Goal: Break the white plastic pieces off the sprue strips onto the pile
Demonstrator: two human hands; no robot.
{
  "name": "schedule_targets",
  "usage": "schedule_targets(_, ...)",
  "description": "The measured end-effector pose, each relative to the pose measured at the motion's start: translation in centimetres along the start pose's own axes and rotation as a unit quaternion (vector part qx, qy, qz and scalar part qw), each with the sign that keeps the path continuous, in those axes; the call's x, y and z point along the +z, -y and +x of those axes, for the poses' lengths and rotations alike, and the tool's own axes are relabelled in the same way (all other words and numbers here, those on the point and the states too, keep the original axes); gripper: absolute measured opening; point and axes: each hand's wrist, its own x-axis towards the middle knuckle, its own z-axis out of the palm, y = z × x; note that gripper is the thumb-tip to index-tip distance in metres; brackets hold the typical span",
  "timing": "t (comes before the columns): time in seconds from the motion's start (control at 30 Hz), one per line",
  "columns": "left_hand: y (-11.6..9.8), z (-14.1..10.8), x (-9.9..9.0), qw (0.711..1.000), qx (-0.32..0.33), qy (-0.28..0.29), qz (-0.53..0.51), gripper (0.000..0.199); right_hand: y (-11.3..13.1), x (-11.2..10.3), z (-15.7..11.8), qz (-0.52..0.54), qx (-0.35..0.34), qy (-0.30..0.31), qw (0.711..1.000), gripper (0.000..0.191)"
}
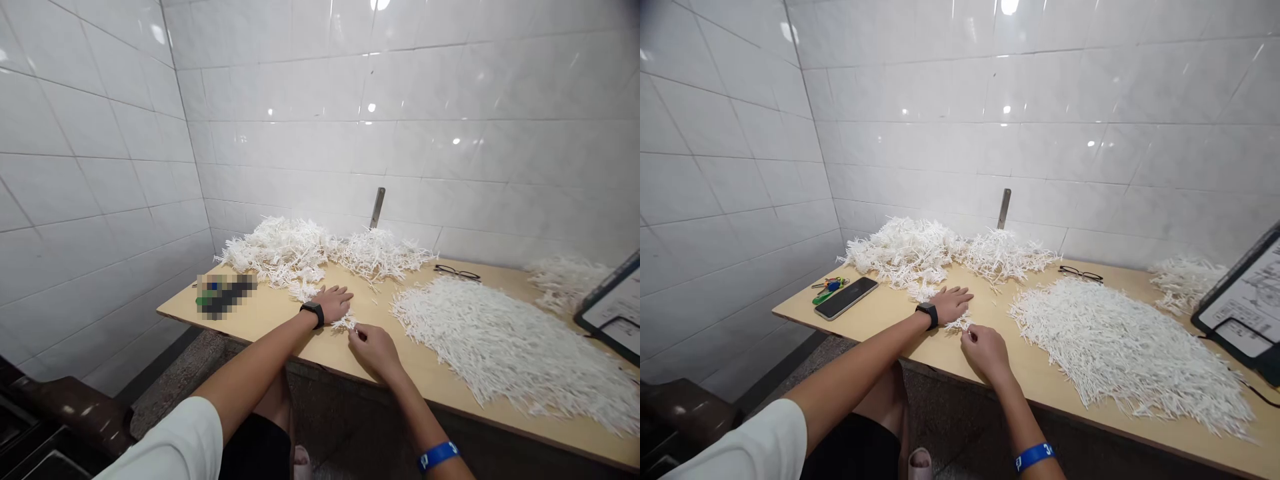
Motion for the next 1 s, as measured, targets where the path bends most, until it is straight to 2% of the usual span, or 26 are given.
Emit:
schedule_targets(0.23, -0.1, 0.4, 0.2, 1.000, -0.007, -0.002, 0.013, 0.052, 0.2, 0.2, -1.0, -0.102, 0.003, -0.010, 0.995, 0.034)
schedule_targets(0.4, 0.0, 0.8, 0.6, 1.000, -0.016, -0.012, 0.018, 0.051, 0.1, 0.1, -1.2, -0.097, -0.032, -0.006, 0.995, 0.032)
schedule_targets(0.5, 0.0, 1.5, 0.7, 0.999, -0.015, -0.022, 0.030, 0.049, -0.2, 0.1, -0.9, -0.037, -0.048, -0.016, 0.998, 0.031)
schedule_targets(0.57, 0.1, 2.4, 0.6, 0.999, -0.015, -0.022, 0.036, 0.048, -0.5, 0.2, -0.9, 0.051, -0.053, -0.007, 0.997, 0.033)
schedule_targets(0.63, 0.4, 3.5, 0.4, 0.999, -0.023, -0.024, 0.039, 0.048, -0.7, 0.2, -1.2, 0.148, -0.053, -0.001, 0.988, 0.036)
schedule_targets(0.7, 0.9, 4.5, 0.2, 0.998, -0.030, -0.027, 0.040, 0.048, -0.8, 0.2, -1.8, 0.202, -0.053, -0.026, 0.978, 0.038)
schedule_targets(0.8, 1.5, 5.2, 0.0, 0.998, -0.025, -0.036, 0.037, 0.048, -0.6, 0.2, -2.6, 0.220, -0.049, -0.075, 0.971, 0.035)
schedule_targets(0.9, 1.6, 4.8, 0.2, 0.998, 0.011, -0.054, 0.020, 0.049, -0.3, 0.4, -2.8, 0.233, -0.038, -0.053, 0.970, 0.027)
schedule_targets(1.0, 1.5, 4.1, 0.2, 0.999, 0.011, -0.054, 0.004, 0.050, -0.7, 0.4, -2.5, 0.262, -0.011, -0.034, 0.964, 0.026)
